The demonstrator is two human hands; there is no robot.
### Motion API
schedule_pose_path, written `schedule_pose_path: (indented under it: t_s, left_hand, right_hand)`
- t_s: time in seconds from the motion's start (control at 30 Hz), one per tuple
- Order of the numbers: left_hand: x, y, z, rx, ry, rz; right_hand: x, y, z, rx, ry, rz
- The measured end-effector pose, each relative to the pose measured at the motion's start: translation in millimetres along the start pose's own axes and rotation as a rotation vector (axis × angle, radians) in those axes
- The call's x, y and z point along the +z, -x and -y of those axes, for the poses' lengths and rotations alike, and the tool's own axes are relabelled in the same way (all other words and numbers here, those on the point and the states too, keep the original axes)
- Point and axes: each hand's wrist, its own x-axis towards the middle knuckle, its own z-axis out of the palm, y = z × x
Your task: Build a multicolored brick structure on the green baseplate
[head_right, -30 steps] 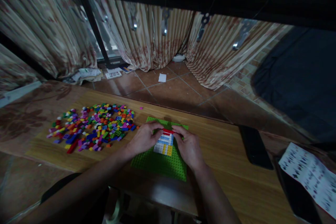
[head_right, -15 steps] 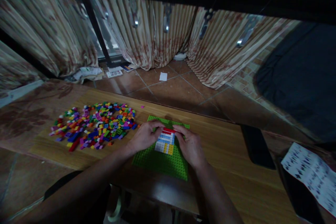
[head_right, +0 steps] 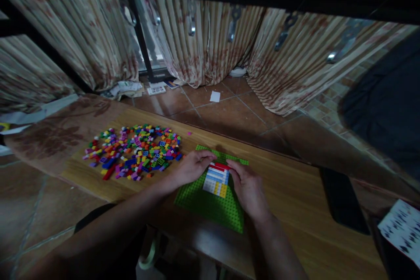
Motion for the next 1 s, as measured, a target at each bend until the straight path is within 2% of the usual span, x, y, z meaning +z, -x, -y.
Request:
schedule_pose_path:
  t_s: [0.17,0.33,0.5,0.77,1.0]
  left_hand:
    - [2.7,2,-5,0.021,-0.040,0.061]
    - [8.5,6,-9,0.020,-0.081,-0.004]
    - [10.1,5,-11,0.002,-0.157,0.007]
    - [12.0,5,-14,-0.031,-0.223,0.014]
    - [12.6,5,-11,0.009,-0.216,-0.006]
  right_hand:
    - [0,0,0,-0.036,0.066,0.008]
    - [0,4,-8,-0.057,0.127,-0.006]
    - [3,4,-17,-0.086,0.165,-0.017]
    - [5,6,-16,-0.138,0.192,-0.071]
    - [1,3,-15,-0.030,0.045,0.040]
